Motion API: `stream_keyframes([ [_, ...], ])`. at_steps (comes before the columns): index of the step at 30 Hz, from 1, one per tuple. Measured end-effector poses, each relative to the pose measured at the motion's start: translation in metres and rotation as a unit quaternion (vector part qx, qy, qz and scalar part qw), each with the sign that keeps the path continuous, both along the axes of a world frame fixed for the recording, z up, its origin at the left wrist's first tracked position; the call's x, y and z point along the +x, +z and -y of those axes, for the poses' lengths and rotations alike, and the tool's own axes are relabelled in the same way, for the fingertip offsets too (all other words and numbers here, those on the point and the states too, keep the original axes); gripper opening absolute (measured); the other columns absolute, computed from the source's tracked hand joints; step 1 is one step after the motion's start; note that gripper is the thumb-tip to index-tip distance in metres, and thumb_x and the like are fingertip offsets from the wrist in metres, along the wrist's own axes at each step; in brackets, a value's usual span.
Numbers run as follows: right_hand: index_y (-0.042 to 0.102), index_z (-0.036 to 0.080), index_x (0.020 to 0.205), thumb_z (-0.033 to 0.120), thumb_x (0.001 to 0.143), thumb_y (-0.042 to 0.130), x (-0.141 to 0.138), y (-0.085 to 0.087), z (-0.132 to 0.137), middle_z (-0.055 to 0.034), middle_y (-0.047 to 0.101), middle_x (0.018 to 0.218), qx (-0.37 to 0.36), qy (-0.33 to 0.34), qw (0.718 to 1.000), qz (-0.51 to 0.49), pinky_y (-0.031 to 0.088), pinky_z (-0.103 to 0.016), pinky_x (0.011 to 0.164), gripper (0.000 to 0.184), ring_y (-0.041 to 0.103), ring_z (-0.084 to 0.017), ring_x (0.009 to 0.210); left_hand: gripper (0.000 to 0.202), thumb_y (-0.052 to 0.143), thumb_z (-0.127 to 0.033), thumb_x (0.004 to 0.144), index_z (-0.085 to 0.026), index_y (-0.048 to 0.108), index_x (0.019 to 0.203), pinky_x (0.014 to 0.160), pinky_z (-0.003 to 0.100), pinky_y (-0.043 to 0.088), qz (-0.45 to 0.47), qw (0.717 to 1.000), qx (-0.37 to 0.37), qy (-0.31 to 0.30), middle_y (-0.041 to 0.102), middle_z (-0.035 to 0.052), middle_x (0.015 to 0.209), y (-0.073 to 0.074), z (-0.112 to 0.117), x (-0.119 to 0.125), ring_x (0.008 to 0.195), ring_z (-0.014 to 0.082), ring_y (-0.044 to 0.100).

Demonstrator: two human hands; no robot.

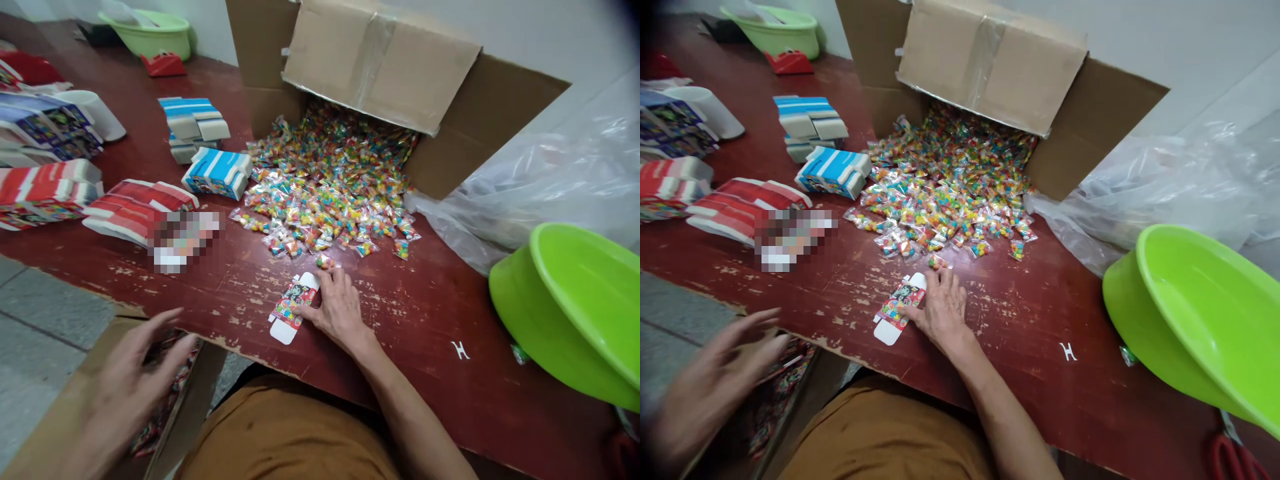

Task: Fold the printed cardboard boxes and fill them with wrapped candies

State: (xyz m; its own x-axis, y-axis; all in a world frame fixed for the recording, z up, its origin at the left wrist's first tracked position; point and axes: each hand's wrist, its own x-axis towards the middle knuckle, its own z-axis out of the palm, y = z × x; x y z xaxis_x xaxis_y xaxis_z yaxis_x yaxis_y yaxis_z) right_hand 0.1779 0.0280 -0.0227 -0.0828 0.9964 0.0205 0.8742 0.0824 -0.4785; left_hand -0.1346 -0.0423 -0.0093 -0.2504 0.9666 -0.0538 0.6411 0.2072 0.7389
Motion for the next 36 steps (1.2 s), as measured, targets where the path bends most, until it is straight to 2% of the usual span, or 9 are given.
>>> stream_keyframes([
  [5, 0.057, 0.019, 0.111, 0.051, 0.069, 0.082, -0.003, 0.003, 0.004, -0.0138, 0.059, 0.115, -0.037, 0.002, 0.999, 0.013, 0.046, -0.047, 0.081, 0.058, 0.055, -0.034, 0.103, 0.046, 0.064, -0.052, 0.086, -0.022, 0.065, 0.122, 0.087, 0.042, 0.049, -0.158, 0.968, 0.091, -0.172, 0.073, 0.0114, 0.109, -0.001, -0.035, 0.104, 0.096, 0.031, 0.065],
  [9, 0.055, 0.022, 0.102, 0.03, 0.077, 0.074, 0.001, -0.005, 0.01, -0.0063, 0.065, 0.101, -0.02, -0.011, 0.993, -0.112, 0.044, -0.042, 0.082, 0.033, 0.059, -0.027, 0.094, 0.043, 0.061, -0.049, 0.09, -0.019, 0.066, 0.12, 0.083, 0.042, 0.046, -0.218, 0.946, 0.067, -0.23, 0.072, 0.0131, 0.105, -0.008, -0.044, 0.126, 0.096, 0.0321, 0.062],
  [13, 0.055, 0.022, 0.096, 0.029, 0.081, 0.063, 0.006, -0.005, 0.009, 0.0008, 0.062, 0.082, -0.062, -0.053, 0.912, -0.402, 0.047, -0.032, 0.073, 0.018, 0.059, -0.017, 0.075, 0.052, 0.07, -0.052, 0.082, -0.022, 0.066, 0.123, 0.09, 0.042, 0.046, -0.03, 0.981, 0.005, -0.192, 0.074, 0.0107, 0.107, -0.003, -0.044, 0.121, 0.1, 0.032, 0.064],
  [15, 0.055, 0.022, 0.093, 0.035, 0.078, 0.069, 0.009, 0.003, 0.008, 0.0021, 0.059, 0.079, -0.103, -0.043, 0.85, -0.514, 0.048, -0.028, 0.068, 0.024, 0.057, -0.015, 0.072, 0.052, 0.073, -0.052, 0.079, -0.022, 0.068, 0.122, 0.087, 0.04, 0.049, 0.15, 0.966, -0.099, -0.188, 0.075, 0.0096, 0.107, 0.006, -0.044, 0.116, 0.099, 0.0309, 0.066],
  [17, 0.056, 0.022, 0.089, 0.038, 0.074, 0.076, 0.01, 0.013, 0.008, 0.0028, 0.058, 0.077, -0.132, -0.014, 0.809, -0.572, 0.048, -0.025, 0.066, 0.03, 0.056, -0.013, 0.07, 0.049, 0.074, -0.052, 0.079, -0.019, 0.072, 0.115, 0.083, 0.038, 0.052, 0.34, 0.879, -0.234, -0.238, 0.077, 0.0118, 0.106, 0.015, -0.042, 0.114, 0.096, 0.0299, 0.069],
  [20, 0.057, 0.023, 0.088, 0.041, 0.074, 0.079, 0.008, 0.027, 0.012, 0.0027, 0.058, 0.078, -0.129, 0.018, 0.794, -0.594, 0.048, -0.024, 0.065, 0.031, 0.054, -0.012, 0.069, 0.054, 0.082, -0.047, 0.071, -0.014, 0.073, 0.113, 0.082, 0.038, 0.053, 0.54, 0.712, -0.34, -0.294, 0.077, 0.0156, 0.103, 0.021, -0.036, 0.119, 0.092, 0.0304, 0.073],
  [23, 0.059, 0.024, 0.09, 0.042, 0.076, 0.078, 0.004, 0.034, 0.016, 0.0025, 0.059, 0.08, -0.129, 0.042, 0.792, -0.596, 0.049, -0.024, 0.066, 0.03, 0.054, -0.012, 0.07, 0.054, 0.085, -0.042, 0.069, -0.015, 0.073, 0.114, 0.08, 0.038, 0.055, 0.624, 0.646, -0.347, -0.271, 0.076, 0.0103, 0.09, 0.02, -0.028, 0.129, 0.083, 0.0283, 0.075],
  [33, 0.058, 0.026, 0.113, 0.048, 0.079, 0.076, 0.008, 0.039, 0.021, -0.003, 0.064, 0.098, -0.162, 0.037, 0.751, -0.639, 0.056, -0.029, 0.077, 0.044, 0.063, -0.016, 0.087, 0.049, 0.095, -0.039, 0.057, -0.014, 0.076, 0.094, 0.068, 0.033, 0.058, 0.605, 0.69, -0.332, -0.22, 0.076, 0.0069, 0.072, 0.031, -0.029, 0.134, 0.065, 0.0233, 0.074],
  [36, 0.056, 0.027, 0.117, 0.046, 0.082, 0.074, 0.011, 0.038, 0.023, -0.0043, 0.064, 0.104, -0.139, 0.063, 0.771, -0.619, 0.055, -0.034, 0.085, 0.044, 0.064, -0.017, 0.093, 0.047, 0.093, -0.041, 0.062, -0.015, 0.075, 0.097, 0.072, 0.035, 0.059, 0.596, 0.704, -0.325, -0.207, 0.078, 0.0084, 0.08, 0.031, -0.031, 0.134, 0.072, 0.0255, 0.076],
])
